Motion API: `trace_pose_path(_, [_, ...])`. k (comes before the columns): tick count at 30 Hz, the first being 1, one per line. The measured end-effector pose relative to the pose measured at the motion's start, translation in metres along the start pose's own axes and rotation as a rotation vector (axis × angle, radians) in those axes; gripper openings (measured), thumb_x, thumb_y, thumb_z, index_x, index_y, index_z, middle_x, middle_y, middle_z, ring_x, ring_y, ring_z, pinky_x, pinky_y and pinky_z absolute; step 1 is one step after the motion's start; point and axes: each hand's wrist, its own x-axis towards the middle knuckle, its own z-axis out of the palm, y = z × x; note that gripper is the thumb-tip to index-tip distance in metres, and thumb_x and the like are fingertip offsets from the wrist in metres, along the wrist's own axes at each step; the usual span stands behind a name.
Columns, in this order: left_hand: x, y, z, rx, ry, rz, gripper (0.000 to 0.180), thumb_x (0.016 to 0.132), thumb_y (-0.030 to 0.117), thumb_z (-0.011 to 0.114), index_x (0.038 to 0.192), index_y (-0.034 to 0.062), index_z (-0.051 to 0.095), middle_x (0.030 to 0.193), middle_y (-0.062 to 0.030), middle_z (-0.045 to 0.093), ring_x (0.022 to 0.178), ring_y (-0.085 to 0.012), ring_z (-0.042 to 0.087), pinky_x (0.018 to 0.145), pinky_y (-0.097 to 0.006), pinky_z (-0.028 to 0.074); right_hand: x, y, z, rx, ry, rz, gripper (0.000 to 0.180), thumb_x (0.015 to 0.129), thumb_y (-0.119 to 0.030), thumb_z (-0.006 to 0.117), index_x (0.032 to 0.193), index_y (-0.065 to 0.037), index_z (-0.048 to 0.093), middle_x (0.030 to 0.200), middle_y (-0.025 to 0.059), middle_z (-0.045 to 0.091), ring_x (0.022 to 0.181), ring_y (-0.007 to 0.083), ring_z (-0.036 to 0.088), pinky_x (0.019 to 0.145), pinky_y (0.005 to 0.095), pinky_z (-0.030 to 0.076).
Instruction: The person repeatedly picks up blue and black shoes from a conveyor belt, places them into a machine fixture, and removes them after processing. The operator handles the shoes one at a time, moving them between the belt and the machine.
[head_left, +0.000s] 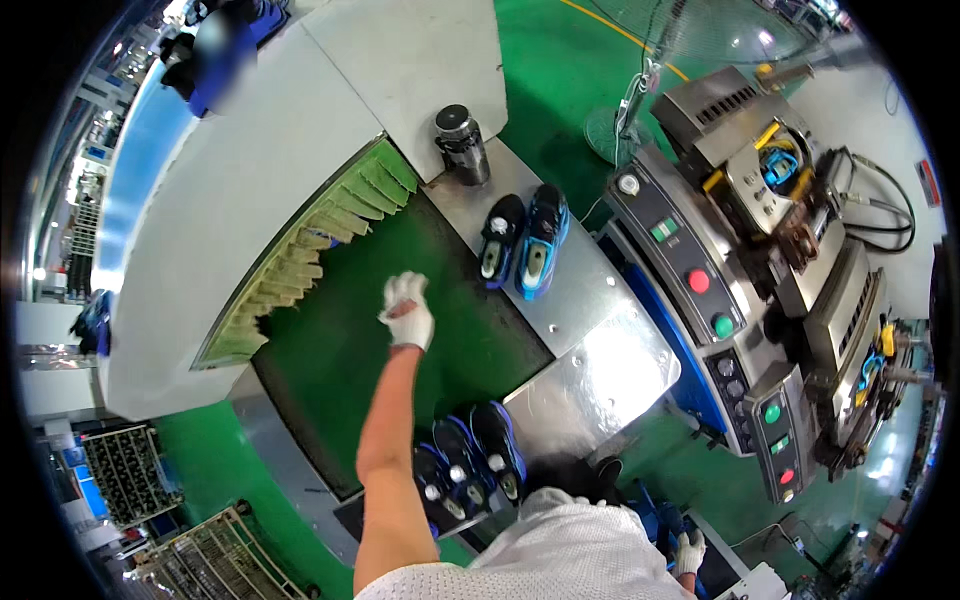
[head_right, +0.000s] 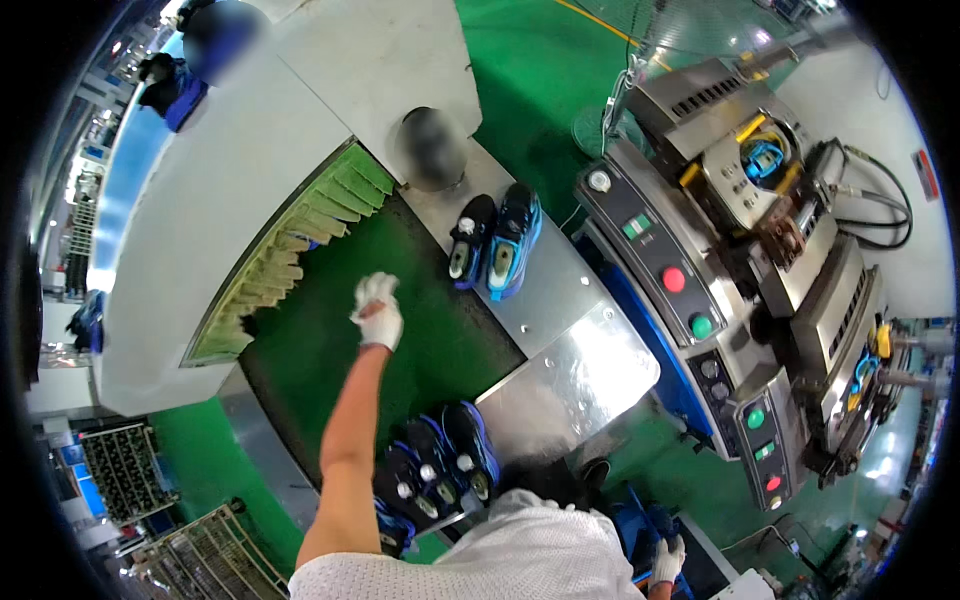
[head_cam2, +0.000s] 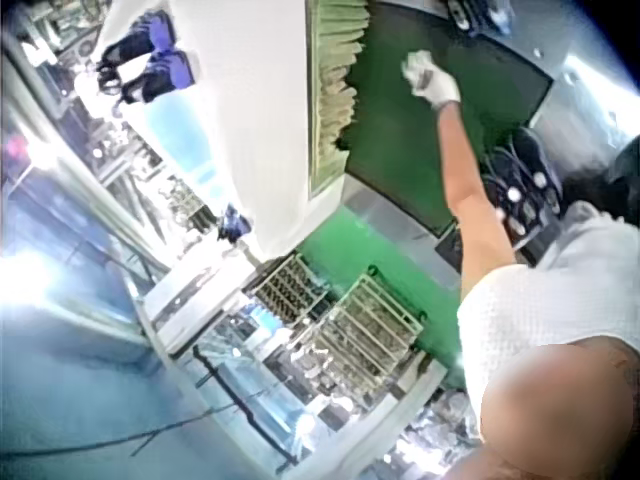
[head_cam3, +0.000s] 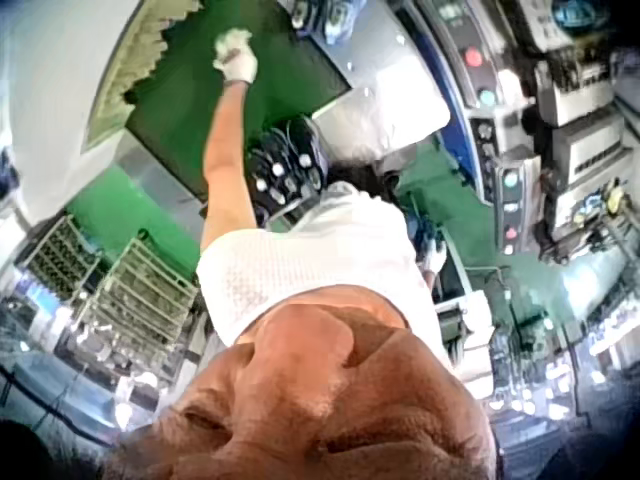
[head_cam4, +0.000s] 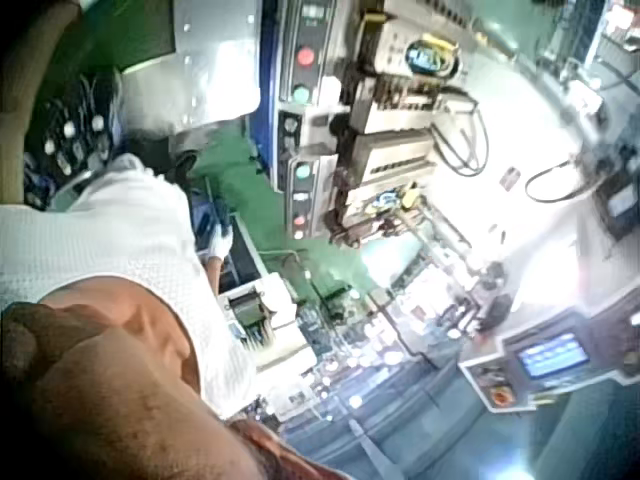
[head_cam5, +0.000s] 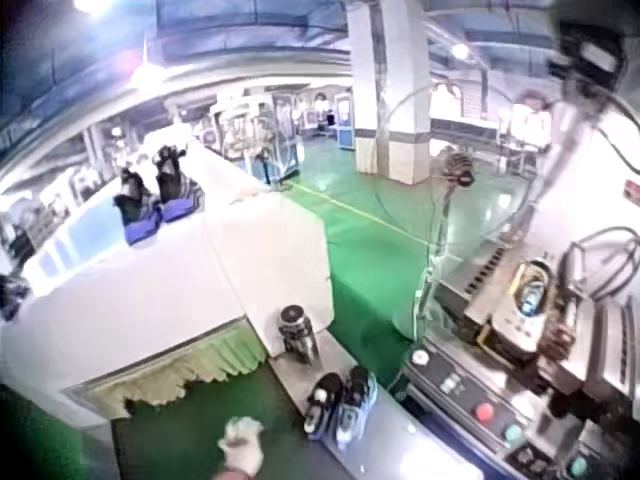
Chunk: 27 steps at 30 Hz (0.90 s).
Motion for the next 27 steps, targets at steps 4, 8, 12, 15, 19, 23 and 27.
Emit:
trace_pose_path(4, [0.182,-0.11,-0.01,0.299,0.197,-0.01,0.039,0.091,0.012,0.054,0.129,0.0069,0.058,0.133,-0.0172,0.059,0.122,-0.0348,0.056,0.105,-0.052,0.045,-0.033,-0.011,-0.039,-0.454,-0.172,-0.028,0.036,0.096,-0.026,0.065,0.123,-0.003,0.064,0.108,0.0138,0.066,0.095,0.022,0.063,0.078,0.0396,0.052])
trace_pose_path(8, [0.234,-0.252,0.033,0.119,-0.524,-0.252,0.064,0.09,0.045,0.066,0.138,0.0038,0.055,0.134,-0.0269,0.061,0.122,-0.0425,0.06,0.103,-0.05,0.048,-0.024,0.012,-0.156,-0.725,-0.471,-0.157,0.037,0.104,-0.037,0.048,0.121,-0.011,0.066,0.111,0.0125,0.067,0.108,0.0192,0.061,0.081,0.0481,0.053])
trace_pose_path(12, [0.249,-0.239,0.034,0.172,-0.581,-0.325,0.065,0.083,0.049,0.071,0.13,0.005,0.061,0.129,-0.0247,0.065,0.118,-0.0392,0.064,0.1,-0.05,0.049,-0.029,-0.062,-0.108,0.069,-0.388,0.752,0.035,0.101,-0.036,0.053,0.123,-0.011,0.066,0.112,0.0143,0.067,0.107,0.0215,0.062,0.081,0.0472,0.054])
trace_pose_path(15, [0.203,-0.212,0.007,0.329,-0.547,-0.196,0.067,0.081,0.052,0.074,0.124,0.0019,0.061,0.125,-0.0264,0.065,0.117,-0.0429,0.062,0.101,-0.053,0.048,-0.021,-0.137,-0.045,-0.148,-0.238,0.33,0.039,0.096,-0.036,0.062,0.123,-0.008,0.067,0.112,0.0181,0.066,0.099,0.0269,0.064,0.078,0.0441,0.053])
trace_pose_path(19, [0.086,-0.156,-0.007,0.168,-0.303,-0.031,0.067,0.075,0.045,0.08,0.123,0.0044,0.058,0.12,-0.0234,0.065,0.108,-0.0425,0.064,0.097,-0.053,0.047,0.038,-0.186,0.027,-0.507,-0.204,-0.235,0.05,0.091,-0.023,0.065,0.135,0.0,0.06,0.12,0.0148,0.071,0.098,0.0241,0.072,0.078,0.0364,0.059])
trace_pose_path(23, [0.004,-0.062,-0.066,-0.147,-0.533,-0.22,0.075,0.071,0.048,0.084,0.126,0.0026,0.06,0.119,-0.0242,0.067,0.109,-0.0399,0.065,0.098,-0.052,0.047,-0.033,-0.386,0.133,-0.537,-0.525,-0.544,0.053,0.092,-0.031,0.067,0.133,0.002,0.061,0.13,0.0167,0.068,0.125,0.0284,0.062,0.106,0.0368,0.047])
trace_pose_path(27, [-0.056,0.084,-0.154,-0.598,-0.492,-0.477,0.061,0.072,0.03,0.087,0.119,-0.002,0.063,0.104,-0.0165,0.071,0.091,-0.0246,0.068,0.085,-0.041,0.054,-0.064,-0.453,0.154,-0.332,-0.867,-0.55,0.045,0.098,-0.033,0.062,0.129,0.001,0.063,0.131,0.0149,0.067,0.122,0.0257,0.063,0.106,0.0355,0.046])
